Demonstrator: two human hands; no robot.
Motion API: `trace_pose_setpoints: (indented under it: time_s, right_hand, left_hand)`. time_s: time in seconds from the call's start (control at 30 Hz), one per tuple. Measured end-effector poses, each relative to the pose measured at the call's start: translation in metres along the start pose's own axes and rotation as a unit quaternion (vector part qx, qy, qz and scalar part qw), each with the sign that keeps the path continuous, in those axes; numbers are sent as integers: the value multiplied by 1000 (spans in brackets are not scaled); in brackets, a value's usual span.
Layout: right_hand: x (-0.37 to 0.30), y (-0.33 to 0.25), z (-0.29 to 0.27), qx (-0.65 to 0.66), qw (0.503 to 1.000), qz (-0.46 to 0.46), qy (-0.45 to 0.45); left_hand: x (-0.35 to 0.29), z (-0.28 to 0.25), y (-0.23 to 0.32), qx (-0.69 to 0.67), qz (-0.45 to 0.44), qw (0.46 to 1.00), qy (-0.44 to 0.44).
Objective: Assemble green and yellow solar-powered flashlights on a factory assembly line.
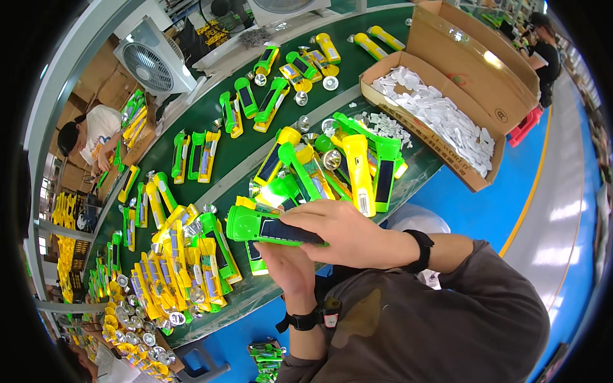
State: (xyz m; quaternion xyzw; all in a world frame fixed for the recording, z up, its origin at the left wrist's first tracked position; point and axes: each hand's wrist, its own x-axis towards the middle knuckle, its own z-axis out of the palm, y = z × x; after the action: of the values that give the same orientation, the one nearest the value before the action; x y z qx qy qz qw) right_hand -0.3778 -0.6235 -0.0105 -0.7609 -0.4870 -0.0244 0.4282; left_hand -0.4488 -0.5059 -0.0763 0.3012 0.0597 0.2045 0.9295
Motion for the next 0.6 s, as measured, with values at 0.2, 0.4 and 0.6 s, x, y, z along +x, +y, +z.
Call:
trace_pose_setpoints:
  time_s: [0.2, 0.4, 0.6]
  right_hand:
    - [-5, -6, 7, -73, 997, 33, -2]
    - [10, 2, -12, 40, 996, 77, 24]
    - [3, 20, -3, 291, 940, 177, -23]
  left_hand:
    - [1, 10, -1, 0, 7, 1000, 8]
    - [5, 22, 5, 42, 41, 998, 6]
    - [4, 17, 5, 29, 37, 999, 14]
